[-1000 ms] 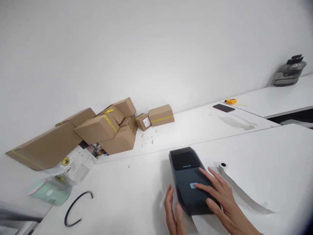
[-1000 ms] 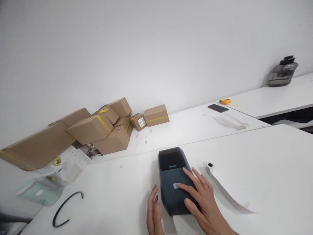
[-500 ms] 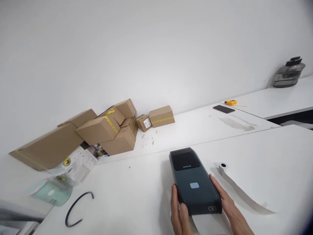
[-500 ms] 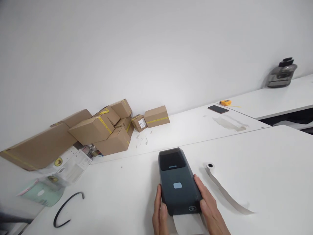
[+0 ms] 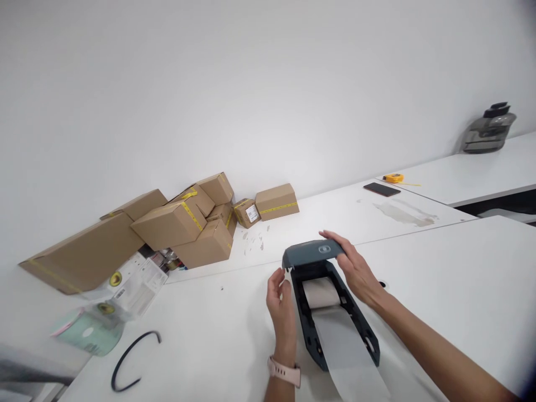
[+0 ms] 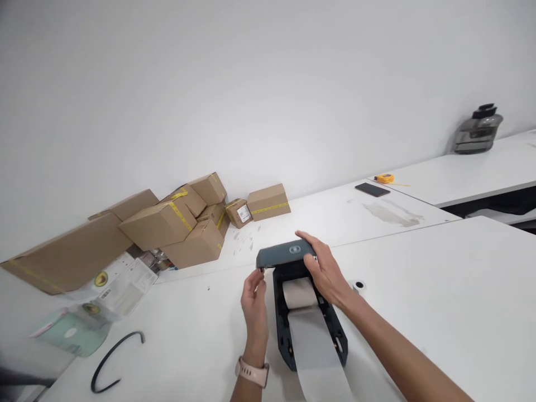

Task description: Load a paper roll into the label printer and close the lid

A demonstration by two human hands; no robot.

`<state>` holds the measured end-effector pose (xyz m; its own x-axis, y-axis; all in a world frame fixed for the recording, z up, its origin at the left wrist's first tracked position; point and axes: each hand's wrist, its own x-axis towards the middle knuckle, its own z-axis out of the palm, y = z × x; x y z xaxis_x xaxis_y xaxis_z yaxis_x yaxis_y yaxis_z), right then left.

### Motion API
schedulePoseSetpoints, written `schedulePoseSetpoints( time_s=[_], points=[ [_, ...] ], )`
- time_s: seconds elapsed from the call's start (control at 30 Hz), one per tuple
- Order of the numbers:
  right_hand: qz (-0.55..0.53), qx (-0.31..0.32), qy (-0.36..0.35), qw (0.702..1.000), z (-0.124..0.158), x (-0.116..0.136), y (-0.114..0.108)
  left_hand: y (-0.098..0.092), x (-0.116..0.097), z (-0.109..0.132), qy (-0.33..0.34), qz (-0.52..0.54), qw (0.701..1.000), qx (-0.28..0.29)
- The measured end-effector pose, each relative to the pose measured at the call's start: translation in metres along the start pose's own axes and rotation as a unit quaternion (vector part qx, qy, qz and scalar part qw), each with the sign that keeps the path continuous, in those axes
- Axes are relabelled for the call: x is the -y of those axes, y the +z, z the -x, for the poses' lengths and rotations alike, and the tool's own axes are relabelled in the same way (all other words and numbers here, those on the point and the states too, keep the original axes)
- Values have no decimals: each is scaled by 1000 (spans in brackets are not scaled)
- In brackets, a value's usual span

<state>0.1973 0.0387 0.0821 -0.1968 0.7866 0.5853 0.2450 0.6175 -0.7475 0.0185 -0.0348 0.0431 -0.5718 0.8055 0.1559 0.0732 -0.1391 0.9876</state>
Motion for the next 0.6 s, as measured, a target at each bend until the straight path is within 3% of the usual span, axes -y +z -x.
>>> schedulePoseSetpoints(
  time_s=[0.17,0.3,0.6],
  points=[
    [45,-20,41,998,-63,-1,8,7,31,-10,-10,-80,995,54],
    [56,-20,82,995,-97,-10,17,10,35,-6,-9,-100,993,63],
    [15,8,86,996,-116,-29,17,9,35,-3,-20,-106,992,59]
  ],
)
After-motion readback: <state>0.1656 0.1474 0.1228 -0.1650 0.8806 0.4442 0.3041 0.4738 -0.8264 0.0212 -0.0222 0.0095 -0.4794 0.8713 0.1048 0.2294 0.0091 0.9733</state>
